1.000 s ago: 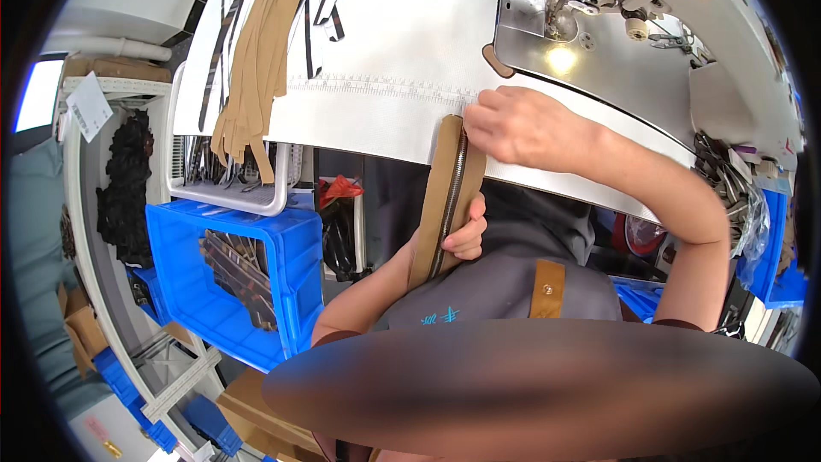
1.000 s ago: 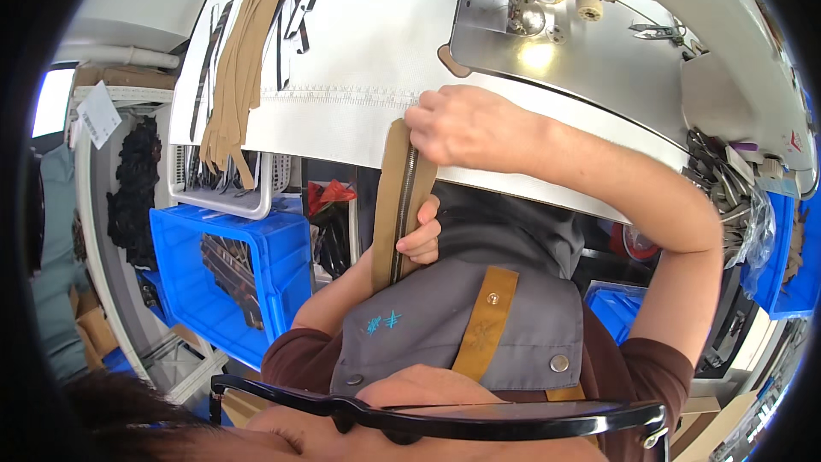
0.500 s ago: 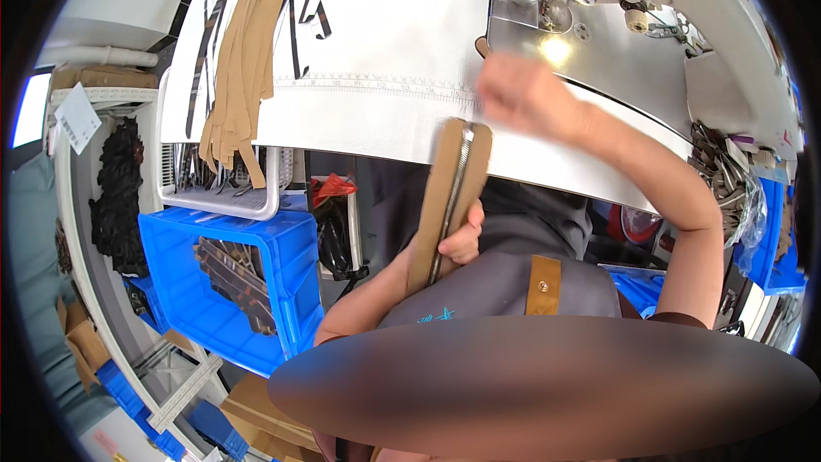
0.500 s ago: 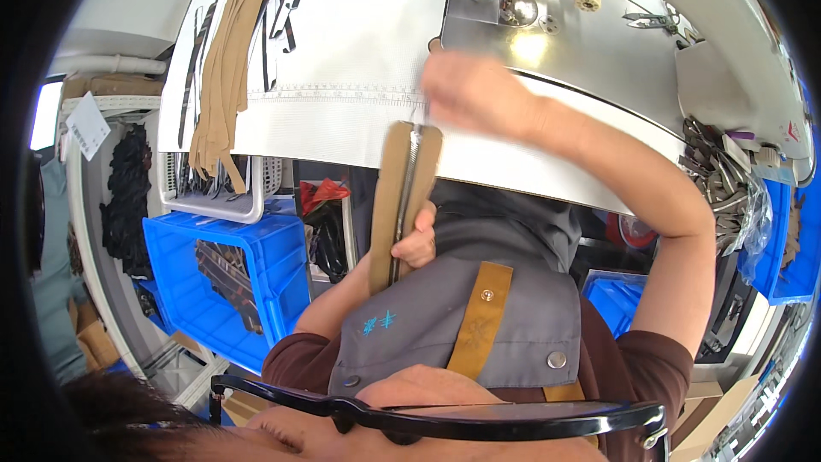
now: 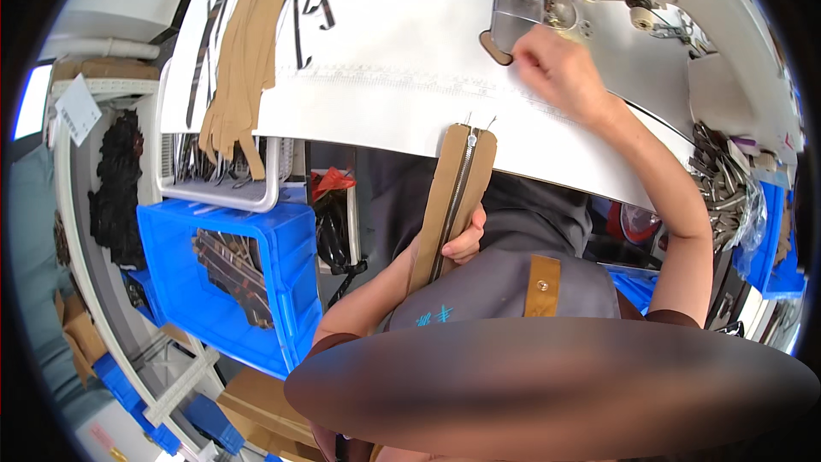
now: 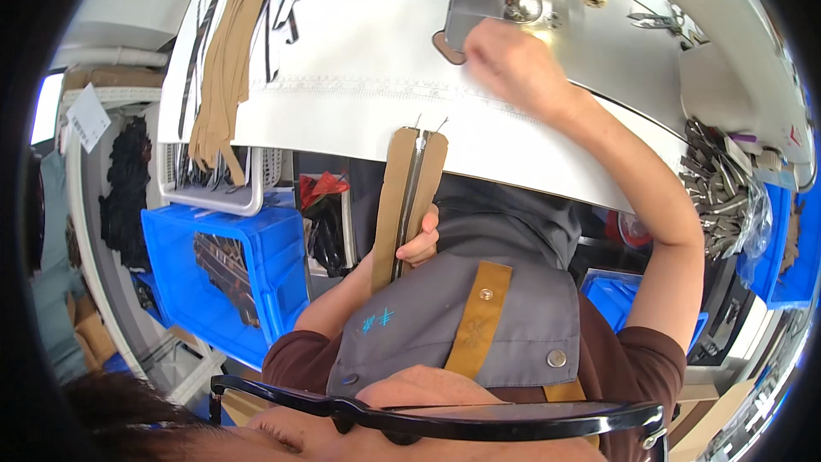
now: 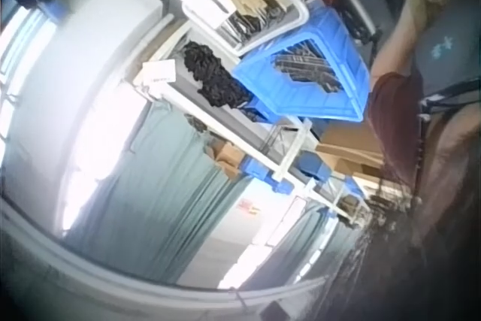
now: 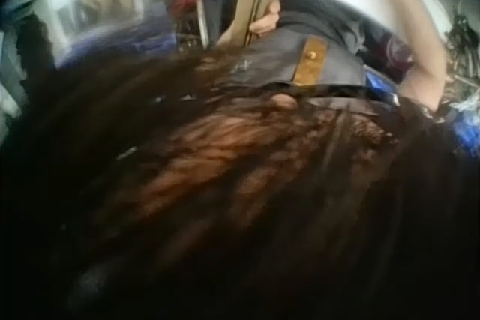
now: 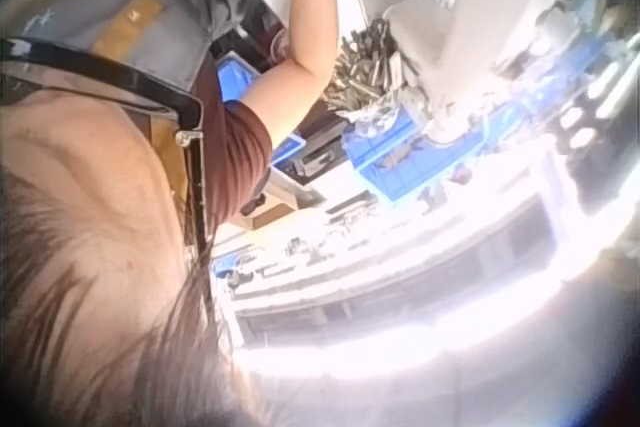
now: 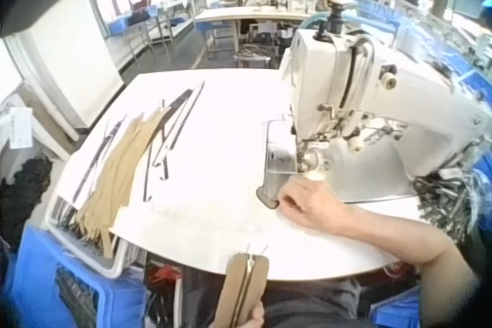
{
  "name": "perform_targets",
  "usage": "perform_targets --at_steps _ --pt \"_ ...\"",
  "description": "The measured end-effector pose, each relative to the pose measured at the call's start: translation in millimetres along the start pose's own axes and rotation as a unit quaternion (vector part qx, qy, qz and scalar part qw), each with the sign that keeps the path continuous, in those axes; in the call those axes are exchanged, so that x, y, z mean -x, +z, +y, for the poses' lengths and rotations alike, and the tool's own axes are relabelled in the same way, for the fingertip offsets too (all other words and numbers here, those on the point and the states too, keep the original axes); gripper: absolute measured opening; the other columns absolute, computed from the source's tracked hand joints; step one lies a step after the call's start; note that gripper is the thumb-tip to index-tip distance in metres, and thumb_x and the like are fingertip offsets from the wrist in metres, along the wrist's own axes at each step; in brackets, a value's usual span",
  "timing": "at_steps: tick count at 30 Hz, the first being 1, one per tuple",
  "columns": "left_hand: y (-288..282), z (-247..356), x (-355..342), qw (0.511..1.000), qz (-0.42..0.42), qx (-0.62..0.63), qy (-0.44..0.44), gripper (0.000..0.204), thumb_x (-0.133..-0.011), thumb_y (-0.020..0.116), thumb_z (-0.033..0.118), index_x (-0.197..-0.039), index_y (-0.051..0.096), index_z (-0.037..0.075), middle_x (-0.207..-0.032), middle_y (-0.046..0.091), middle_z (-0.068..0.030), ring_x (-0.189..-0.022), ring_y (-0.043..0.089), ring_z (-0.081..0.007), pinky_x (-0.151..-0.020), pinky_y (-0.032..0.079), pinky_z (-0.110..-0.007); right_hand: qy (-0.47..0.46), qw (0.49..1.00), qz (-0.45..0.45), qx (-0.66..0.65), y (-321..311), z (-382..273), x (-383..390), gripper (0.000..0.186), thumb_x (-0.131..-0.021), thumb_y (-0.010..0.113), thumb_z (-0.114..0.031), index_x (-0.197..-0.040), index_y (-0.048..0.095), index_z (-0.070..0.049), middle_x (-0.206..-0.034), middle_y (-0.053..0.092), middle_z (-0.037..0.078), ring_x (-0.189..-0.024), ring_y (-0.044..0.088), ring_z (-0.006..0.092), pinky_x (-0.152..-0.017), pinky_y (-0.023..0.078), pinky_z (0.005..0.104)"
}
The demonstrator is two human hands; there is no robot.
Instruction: Sewing long fabric strips or zipper components together using an industrial sewing machine.
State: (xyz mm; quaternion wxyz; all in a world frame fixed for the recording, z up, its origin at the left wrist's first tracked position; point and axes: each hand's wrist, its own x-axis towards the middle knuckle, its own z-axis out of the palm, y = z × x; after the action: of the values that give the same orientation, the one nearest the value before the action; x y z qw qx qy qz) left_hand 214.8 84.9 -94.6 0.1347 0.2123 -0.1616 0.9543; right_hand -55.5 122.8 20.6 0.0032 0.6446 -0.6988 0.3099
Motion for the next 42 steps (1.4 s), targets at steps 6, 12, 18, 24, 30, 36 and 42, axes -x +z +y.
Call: perform_targets --at_steps 6,12,18,24,30,36,42 --pt "100 38 102 0.878 0.171 -0.374 0.244 0.058 -0.096 0.042 0.050 -0.111 0.051 -0.006 -0.053 0.045 -0.0063 -0.043 0.043 -0.0154 -0.047 0.030 -0.031 0.031 0.994 0.098 -0.043 -1 -2 12 0.016 -0.085 0.064 0.003 -0.100 0.066 -0.002 -0.081 0.061 0.009 -0.064 0.056 0.0172 -0.059 0.045 0.0275" --pt "271 41 194 0.148 0.641 -0.522 0.543 0.042 -0.101 0.045 0.036 -0.106 0.062 -0.001 -0.055 0.046 0.0007 -0.044 0.037 -0.0062 -0.042 0.028 -0.023 0.073 0.991 0.056 -0.097 -2 7 23 0.011 -0.091 0.060 0.001 -0.101 0.066 0.000 -0.084 0.059 0.003 -0.070 0.051 0.0079 -0.061 0.041 0.0210" --pt "205 62 432 -0.068 0.786 -0.443 0.425 0.045 -0.089 0.065 0.027 -0.121 0.061 -0.005 -0.104 0.067 -0.0166 -0.092 0.063 -0.0247 -0.081 0.048 -0.033 0.066 0.991 0.049 -0.108 0 -3 9 0.011 -0.091 0.060 0.001 -0.101 0.066 0.000 -0.085 0.060 0.002 -0.071 0.050 0.0072 -0.062 0.040 0.0200" --pt "223 111 205 -0.226 0.541 -0.741 0.328 0.044 -0.087 0.068 0.013 -0.129 0.058 0.005 -0.126 0.060 -0.0163 -0.119 0.053 -0.0290 -0.102 0.040 -0.038 0.053 0.995 0.065 -0.052 -2 -5 15 0.012 -0.085 0.062 0.004 -0.095 0.066 0.000 -0.079 0.059 0.009 -0.070 0.057 0.0174 -0.061 0.044 0.0268" --pt "206 161 28 -0.168 0.317 -0.912 0.198 0.010 -0.082 0.071 0.015 -0.091 0.070 0.013 -0.100 0.064 -0.0013 -0.120 0.048 -0.0289 -0.102 0.027 -0.047 -0.034 0.996 0.027 -0.072 15 -30 2 0.019 -0.080 0.060 0.007 -0.097 0.065 -0.002 -0.093 0.062 0.013 -0.080 0.061 0.0284 -0.069 0.049 0.0345" --pt "218 222 -17 -0.231 0.308 -0.911 0.149 0.008 -0.085 0.066 0.017 -0.089 0.069 0.012 -0.098 0.065 -0.0043 -0.117 0.051 -0.0270 -0.099 0.032 -0.045 -0.156 0.983 0.040 -0.092 79 -74 -62 0.020 -0.077 0.064 -0.001 -0.096 0.065 -0.003 -0.104 0.063 0.011 -0.097 0.060 0.0291 -0.084 0.048 0.0400" --pt "239 205 23 -0.129 0.436 -0.869 0.193 0.010 -0.085 0.063 0.015 -0.085 0.068 0.006 -0.091 0.066 -0.0086 -0.088 0.062 -0.0276 -0.079 0.046 -0.038 -0.176 0.982 0.006 -0.066 146 -91 -161 0.025 -0.082 0.061 -0.008 -0.107 0.065 -0.004 -0.114 0.063 0.010 -0.107 0.058 0.0292 -0.092 0.044 0.0404"
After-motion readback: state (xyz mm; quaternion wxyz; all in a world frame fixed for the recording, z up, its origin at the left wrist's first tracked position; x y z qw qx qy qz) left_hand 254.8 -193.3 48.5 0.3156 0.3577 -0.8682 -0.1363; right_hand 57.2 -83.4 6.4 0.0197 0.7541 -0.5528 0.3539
